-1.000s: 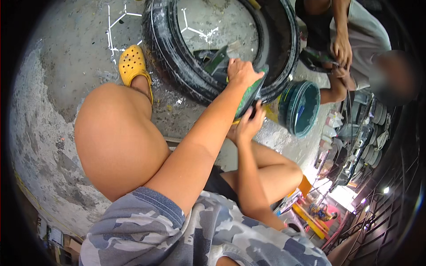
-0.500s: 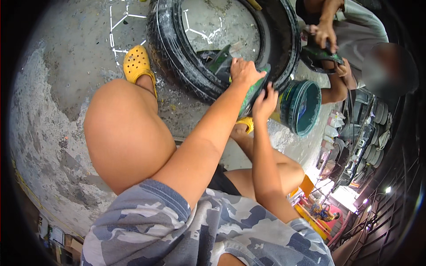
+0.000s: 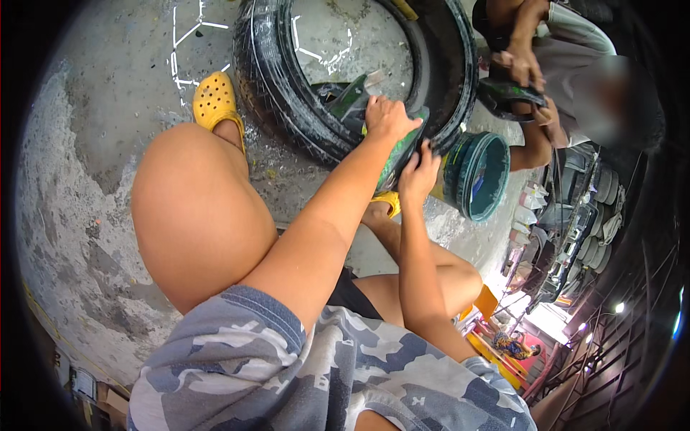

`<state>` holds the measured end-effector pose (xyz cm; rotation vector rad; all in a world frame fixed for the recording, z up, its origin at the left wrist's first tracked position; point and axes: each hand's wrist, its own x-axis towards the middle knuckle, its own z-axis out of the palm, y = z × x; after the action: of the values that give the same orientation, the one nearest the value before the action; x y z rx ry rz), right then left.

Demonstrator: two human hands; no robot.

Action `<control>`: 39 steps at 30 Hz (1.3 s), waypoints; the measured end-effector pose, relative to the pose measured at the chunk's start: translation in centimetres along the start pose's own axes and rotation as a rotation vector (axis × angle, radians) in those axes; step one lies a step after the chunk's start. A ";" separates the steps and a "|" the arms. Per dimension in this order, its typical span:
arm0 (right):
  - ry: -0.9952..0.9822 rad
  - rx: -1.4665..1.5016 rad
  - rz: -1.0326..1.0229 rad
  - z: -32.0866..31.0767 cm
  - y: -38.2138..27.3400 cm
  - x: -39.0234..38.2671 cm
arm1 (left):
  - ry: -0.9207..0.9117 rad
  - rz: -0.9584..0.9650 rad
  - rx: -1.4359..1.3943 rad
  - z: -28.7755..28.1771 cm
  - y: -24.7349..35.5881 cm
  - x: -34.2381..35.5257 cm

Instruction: The recorder is wet-sanding a motorcycle body part using sandpaper and water from a bucket.

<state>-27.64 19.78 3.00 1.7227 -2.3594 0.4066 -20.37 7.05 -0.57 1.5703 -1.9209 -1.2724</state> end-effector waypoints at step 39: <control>0.024 0.231 0.054 0.5 1.1 -1.7 | 0.094 0.037 0.031 1.0 0.5 -0.3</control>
<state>-28.21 21.47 1.84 1.7380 -2.4274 0.7311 -21.37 7.70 -0.64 1.5732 -1.9104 -1.1389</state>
